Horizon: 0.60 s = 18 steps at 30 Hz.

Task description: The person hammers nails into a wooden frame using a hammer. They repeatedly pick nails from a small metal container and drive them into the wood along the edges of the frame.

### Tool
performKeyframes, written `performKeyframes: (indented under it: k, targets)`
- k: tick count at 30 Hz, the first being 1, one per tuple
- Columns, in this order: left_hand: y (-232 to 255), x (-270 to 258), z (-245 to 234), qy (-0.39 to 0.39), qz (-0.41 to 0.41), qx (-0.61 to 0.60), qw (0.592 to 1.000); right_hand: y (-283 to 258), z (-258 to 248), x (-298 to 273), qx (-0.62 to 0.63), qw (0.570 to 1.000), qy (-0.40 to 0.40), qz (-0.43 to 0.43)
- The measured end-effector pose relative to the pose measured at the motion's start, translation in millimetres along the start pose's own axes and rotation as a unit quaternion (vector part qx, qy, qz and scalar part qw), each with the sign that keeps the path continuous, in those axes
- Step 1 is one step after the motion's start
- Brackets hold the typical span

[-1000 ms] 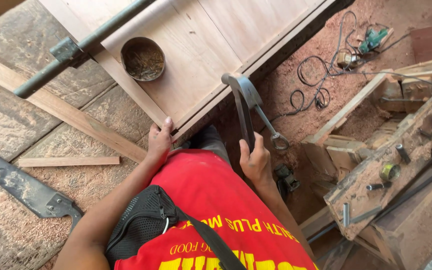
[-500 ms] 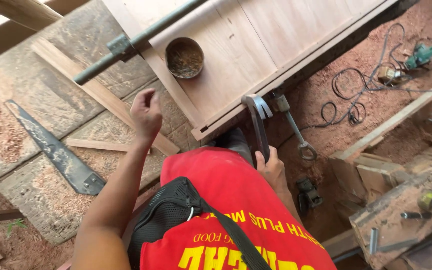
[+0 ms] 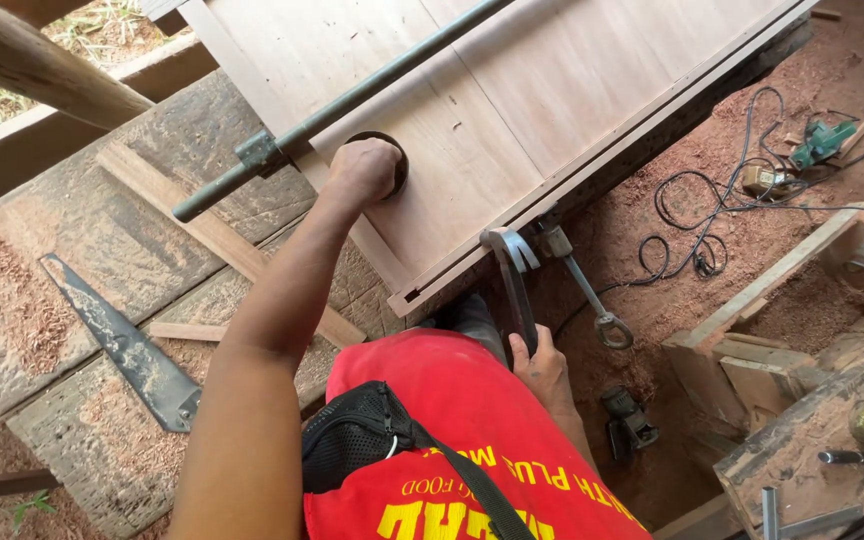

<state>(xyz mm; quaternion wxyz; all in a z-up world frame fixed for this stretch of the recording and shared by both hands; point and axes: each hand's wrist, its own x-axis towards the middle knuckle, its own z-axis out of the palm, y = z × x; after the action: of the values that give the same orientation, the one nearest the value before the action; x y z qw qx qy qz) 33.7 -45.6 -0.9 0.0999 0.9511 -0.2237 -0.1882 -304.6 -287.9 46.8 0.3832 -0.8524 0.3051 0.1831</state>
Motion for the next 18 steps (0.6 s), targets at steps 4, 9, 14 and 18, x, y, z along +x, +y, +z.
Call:
performKeyframes:
  k: [4, 9, 14, 18]
  targets:
    - [-7.5, 19.1, 1.0, 0.003, 0.006, 0.009, 1.0, 2.0, 2.4, 3.8, -0.015, 1.0, 0.008, 0.012]
    - [2.4, 13.6, -15.4, -0.128, -0.029, 0.043, 0.99, 11.6, 1.6, 8.0, -0.008, 0.996, 0.06, -0.068]
    - [-7.5, 5.3, -0.5, -0.074, 0.048, 0.041, 0.995, 24.1, 3.0, 13.0, -0.006, 0.995, 0.079, -0.068]
    - [-17.1, -0.2, 8.9, 0.023, 0.048, -0.006, 0.999, 24.6, -4.1, 14.5, 0.012, 0.996, 0.058, -0.072]
